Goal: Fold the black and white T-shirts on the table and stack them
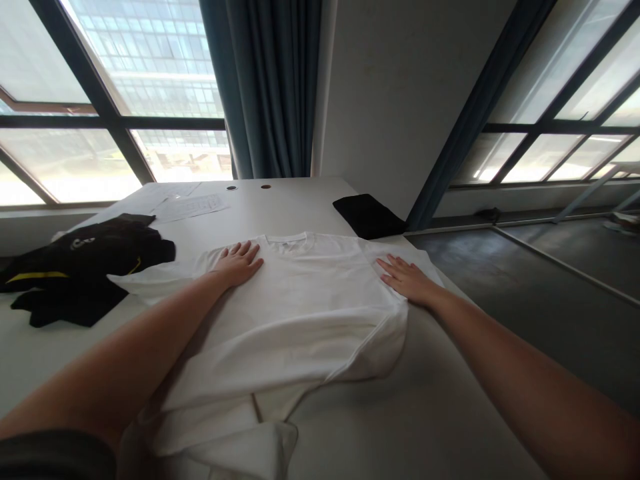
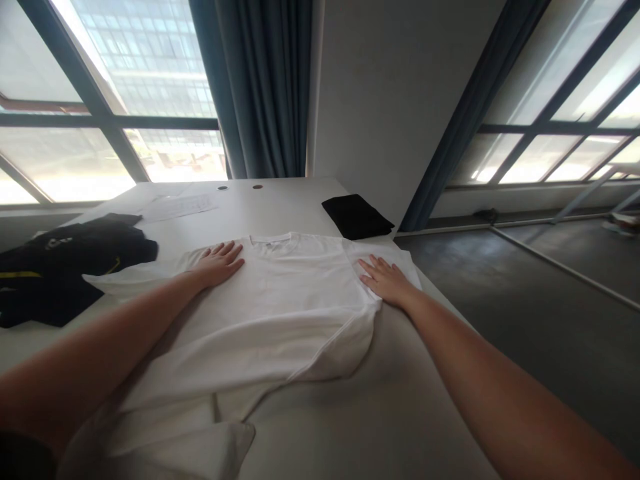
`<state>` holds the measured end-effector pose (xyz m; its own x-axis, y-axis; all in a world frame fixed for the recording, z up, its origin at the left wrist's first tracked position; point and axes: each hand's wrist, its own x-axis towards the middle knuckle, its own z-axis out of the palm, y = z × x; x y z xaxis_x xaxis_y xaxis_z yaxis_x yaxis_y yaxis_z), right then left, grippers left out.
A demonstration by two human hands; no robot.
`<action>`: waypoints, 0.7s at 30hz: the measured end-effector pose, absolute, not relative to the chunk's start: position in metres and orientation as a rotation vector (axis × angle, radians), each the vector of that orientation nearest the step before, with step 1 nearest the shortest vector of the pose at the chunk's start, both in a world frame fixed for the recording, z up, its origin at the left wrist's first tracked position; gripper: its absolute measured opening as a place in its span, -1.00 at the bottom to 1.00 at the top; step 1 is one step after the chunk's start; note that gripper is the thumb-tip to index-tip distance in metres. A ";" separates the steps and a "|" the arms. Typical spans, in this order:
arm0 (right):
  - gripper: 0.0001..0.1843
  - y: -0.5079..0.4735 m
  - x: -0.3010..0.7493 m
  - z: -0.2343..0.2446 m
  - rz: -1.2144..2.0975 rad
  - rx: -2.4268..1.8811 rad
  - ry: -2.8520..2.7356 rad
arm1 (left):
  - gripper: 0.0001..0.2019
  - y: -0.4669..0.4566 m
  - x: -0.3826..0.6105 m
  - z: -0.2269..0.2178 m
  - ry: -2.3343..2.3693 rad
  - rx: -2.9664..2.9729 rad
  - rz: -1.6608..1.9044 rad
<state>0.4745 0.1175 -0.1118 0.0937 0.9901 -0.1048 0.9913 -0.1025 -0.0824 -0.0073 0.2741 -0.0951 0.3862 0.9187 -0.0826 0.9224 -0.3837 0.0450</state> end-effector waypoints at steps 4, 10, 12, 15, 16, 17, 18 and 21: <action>-0.35 0.110 0.461 -0.101 -0.132 2.363 2.313 | -0.30 0.288 -0.002 -0.087 1.685 2.556 -0.111; -0.66 0.030 0.401 -0.045 -0.013 1.876 3.147 | -0.47 0.215 -0.005 -0.051 1.614 2.833 0.240; -0.74 -0.003 0.381 -0.033 -0.071 1.673 3.277 | -0.57 0.159 -0.020 -0.037 1.361 2.861 0.394; -0.72 -0.032 0.360 -0.033 -0.159 1.370 3.264 | -0.66 0.070 -0.048 -0.024 0.840 2.831 0.321; -0.70 -0.035 0.357 -0.037 -0.148 1.332 3.235 | -0.74 0.045 -0.056 -0.023 0.694 2.829 0.232; -0.70 -0.035 0.354 -0.042 -0.131 1.320 3.203 | -0.73 0.025 -0.062 -0.025 0.616 2.839 0.181; -0.69 -0.033 0.351 -0.046 -0.125 1.329 3.162 | -0.63 0.009 -0.067 -0.029 0.602 2.857 0.165; -0.57 -0.023 0.346 -0.050 -0.227 1.446 2.991 | -0.65 -0.011 -0.077 -0.043 0.691 2.894 0.215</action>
<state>0.3462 -0.0229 -0.0496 -0.6083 0.7861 0.1095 0.7606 0.6167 -0.2026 -0.0775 -0.0110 -0.0435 0.8832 0.4577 0.1022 0.4351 -0.8810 0.1859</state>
